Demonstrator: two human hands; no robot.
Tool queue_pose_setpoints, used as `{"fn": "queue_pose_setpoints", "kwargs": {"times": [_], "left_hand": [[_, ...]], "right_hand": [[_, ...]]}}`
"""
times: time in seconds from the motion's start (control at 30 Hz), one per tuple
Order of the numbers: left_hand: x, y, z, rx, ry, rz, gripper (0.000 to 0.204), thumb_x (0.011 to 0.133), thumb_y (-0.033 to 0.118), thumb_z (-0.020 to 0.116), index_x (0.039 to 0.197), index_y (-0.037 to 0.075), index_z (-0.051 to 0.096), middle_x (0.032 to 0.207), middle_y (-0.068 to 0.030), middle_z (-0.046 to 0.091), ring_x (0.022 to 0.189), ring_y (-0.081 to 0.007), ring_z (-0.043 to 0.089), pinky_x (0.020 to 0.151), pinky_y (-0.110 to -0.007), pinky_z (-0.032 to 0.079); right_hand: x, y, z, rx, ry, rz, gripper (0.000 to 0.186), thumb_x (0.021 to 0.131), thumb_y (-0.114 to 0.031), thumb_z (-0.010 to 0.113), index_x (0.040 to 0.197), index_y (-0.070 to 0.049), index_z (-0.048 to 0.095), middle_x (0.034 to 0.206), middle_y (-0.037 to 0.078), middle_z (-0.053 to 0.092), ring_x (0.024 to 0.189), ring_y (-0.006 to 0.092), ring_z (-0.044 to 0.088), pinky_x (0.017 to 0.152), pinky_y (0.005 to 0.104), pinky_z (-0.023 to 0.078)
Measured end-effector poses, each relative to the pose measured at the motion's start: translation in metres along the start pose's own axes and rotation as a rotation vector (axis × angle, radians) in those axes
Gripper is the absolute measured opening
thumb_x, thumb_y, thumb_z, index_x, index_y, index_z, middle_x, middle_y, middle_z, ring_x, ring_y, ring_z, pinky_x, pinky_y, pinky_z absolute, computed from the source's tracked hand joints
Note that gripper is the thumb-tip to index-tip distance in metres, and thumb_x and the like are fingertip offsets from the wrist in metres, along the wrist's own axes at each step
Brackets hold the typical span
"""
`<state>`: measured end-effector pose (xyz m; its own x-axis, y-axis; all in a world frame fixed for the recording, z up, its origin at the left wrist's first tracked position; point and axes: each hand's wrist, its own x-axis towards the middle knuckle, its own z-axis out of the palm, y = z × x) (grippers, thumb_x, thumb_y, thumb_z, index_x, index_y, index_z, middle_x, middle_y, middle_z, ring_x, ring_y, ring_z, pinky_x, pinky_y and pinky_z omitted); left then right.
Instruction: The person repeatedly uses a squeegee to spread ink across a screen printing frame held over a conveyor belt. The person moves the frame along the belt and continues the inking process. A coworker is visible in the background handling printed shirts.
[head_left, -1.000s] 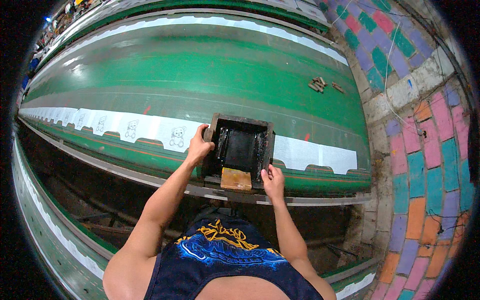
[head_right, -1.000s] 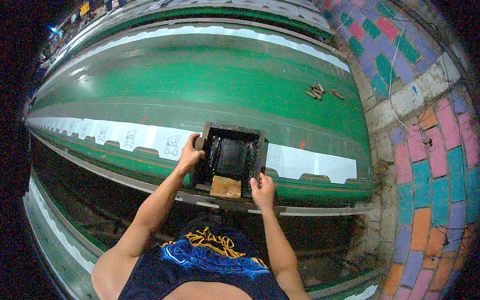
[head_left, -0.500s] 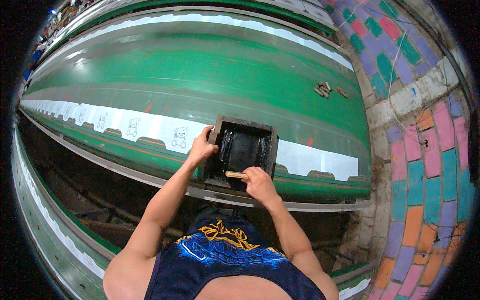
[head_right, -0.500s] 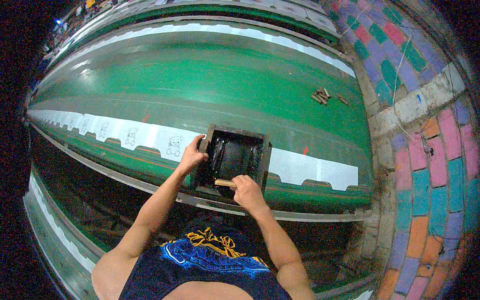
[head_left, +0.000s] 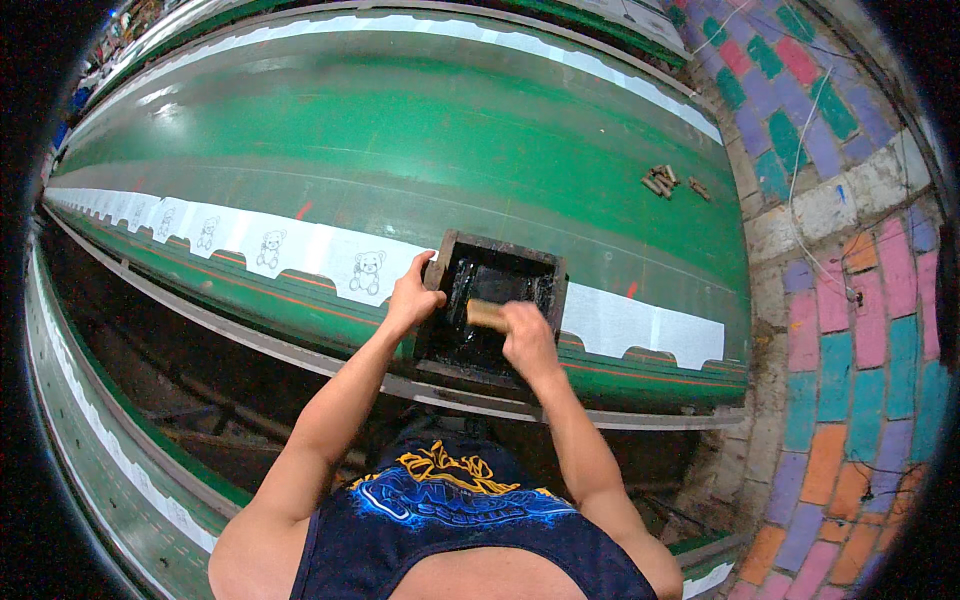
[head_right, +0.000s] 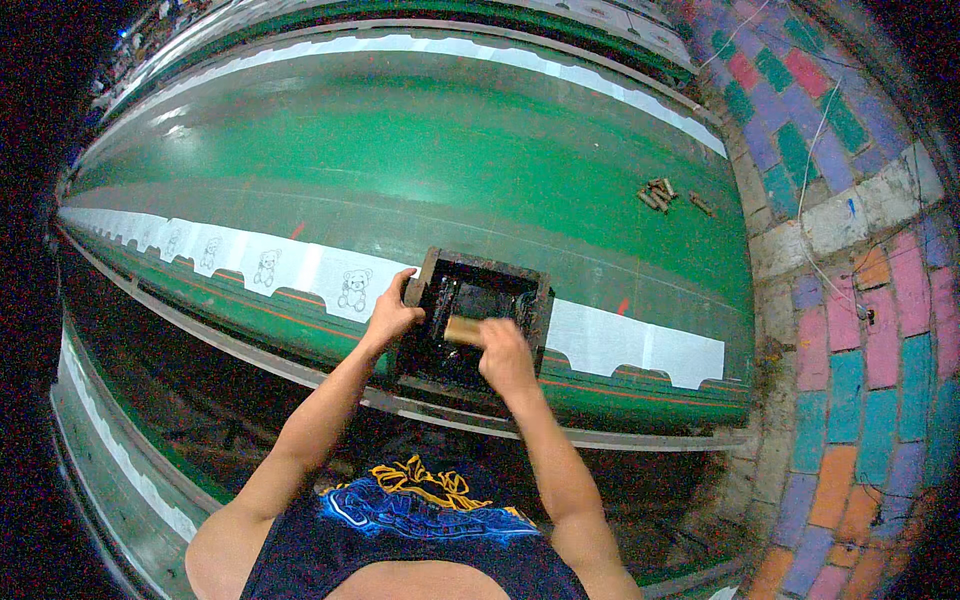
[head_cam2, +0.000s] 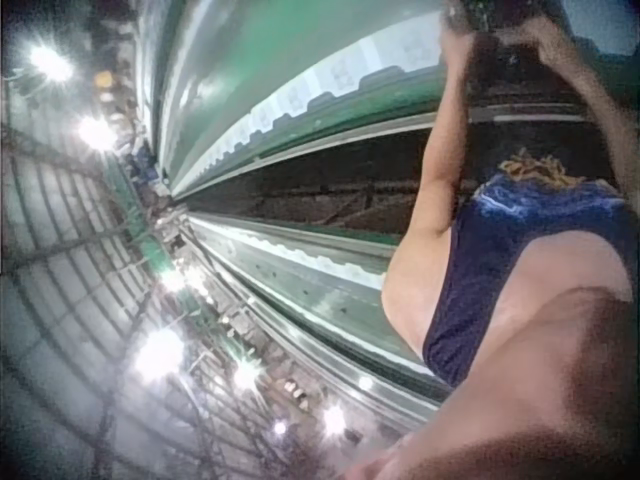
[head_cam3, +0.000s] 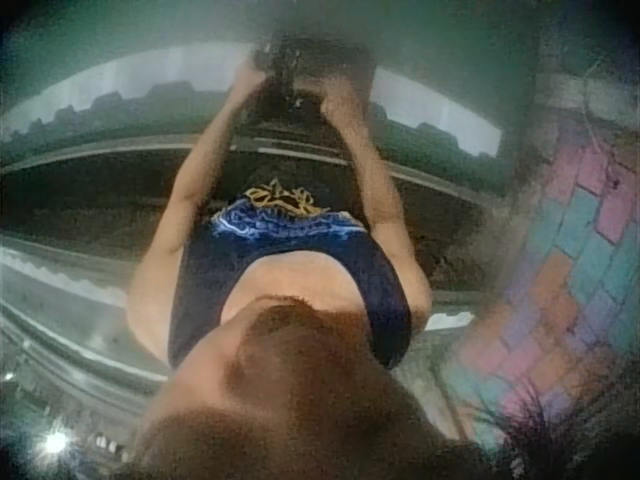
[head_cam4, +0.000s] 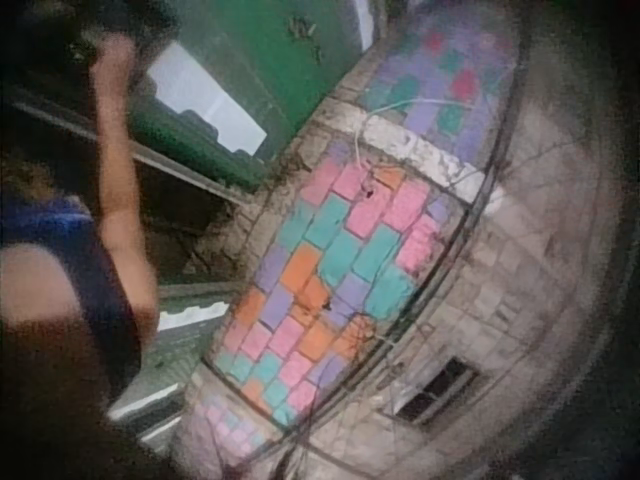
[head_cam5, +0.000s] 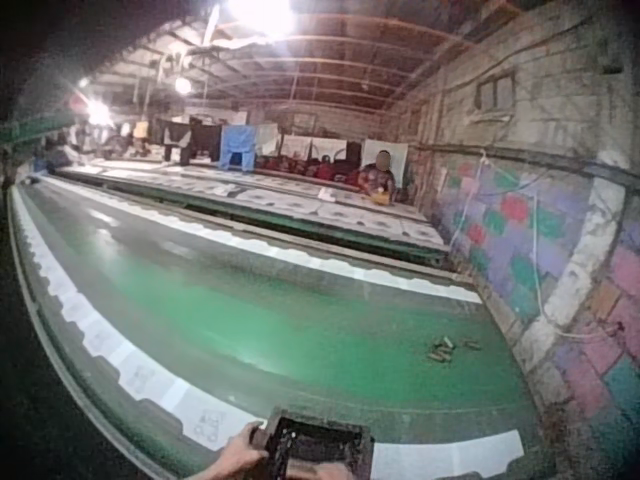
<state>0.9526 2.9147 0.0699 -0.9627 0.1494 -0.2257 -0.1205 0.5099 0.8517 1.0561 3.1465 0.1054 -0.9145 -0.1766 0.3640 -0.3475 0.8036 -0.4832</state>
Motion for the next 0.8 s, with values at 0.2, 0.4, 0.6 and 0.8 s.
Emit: {"fn": "queue_pose_setpoints", "kwargs": {"times": [0.2, 0.4, 0.6, 0.8], "left_hand": [[-0.006, 0.011, 0.004, -0.094, 0.044, 0.006, 0.088, 0.063, 0.007, 0.074, 0.145, 0.016, 0.044, 0.120, -0.0251, 0.067, 0.105, -0.0369, 0.068, 0.094, -0.041, 0.052], [-0.009, 0.014, 0.001, -0.077, 0.052, -0.002, 0.082, 0.064, 0.004, 0.074, 0.141, 0.013, 0.046, 0.112, -0.0193, 0.069, 0.086, -0.0290, 0.067, 0.085, -0.038, 0.053], [-0.007, 0.014, 0.010, -0.124, 0.082, 0.014, 0.077, 0.063, 0.000, 0.073, 0.135, 0.012, 0.051, 0.116, -0.0167, 0.069, 0.091, -0.0274, 0.067, 0.087, -0.038, 0.053], [-0.004, 0.039, 0.034, -0.242, 0.089, 0.035, 0.074, 0.061, -0.002, 0.072, 0.132, 0.010, 0.053, 0.110, -0.0164, 0.069, 0.098, -0.0285, 0.067, 0.086, -0.037, 0.053]], "right_hand": [[-0.068, -0.044, -0.014, -0.056, -0.154, -0.002, 0.040, 0.077, -0.004, 0.068, 0.116, 0.006, 0.063, 0.117, 0.021, 0.065, 0.113, 0.0378, 0.060, 0.104, 0.0451, 0.047], [-0.077, -0.034, -0.034, 0.072, 0.094, 0.181, 0.048, 0.081, -0.015, 0.076, 0.122, 0.005, 0.062, 0.121, 0.022, 0.064, 0.114, 0.0397, 0.059, 0.105, 0.0464, 0.045], [-0.108, 0.032, 0.014, 0.189, 0.205, 0.812, 0.037, 0.096, -0.020, 0.066, 0.118, 0.009, 0.064, 0.108, 0.018, 0.064, 0.091, 0.0266, 0.066, 0.085, 0.0374, 0.053], [-0.110, 0.045, -0.018, 0.272, 0.378, 0.764, 0.032, 0.095, -0.022, 0.068, 0.110, 0.006, 0.068, 0.094, 0.016, 0.063, 0.082, 0.0271, 0.061, 0.077, 0.0384, 0.050]]}}
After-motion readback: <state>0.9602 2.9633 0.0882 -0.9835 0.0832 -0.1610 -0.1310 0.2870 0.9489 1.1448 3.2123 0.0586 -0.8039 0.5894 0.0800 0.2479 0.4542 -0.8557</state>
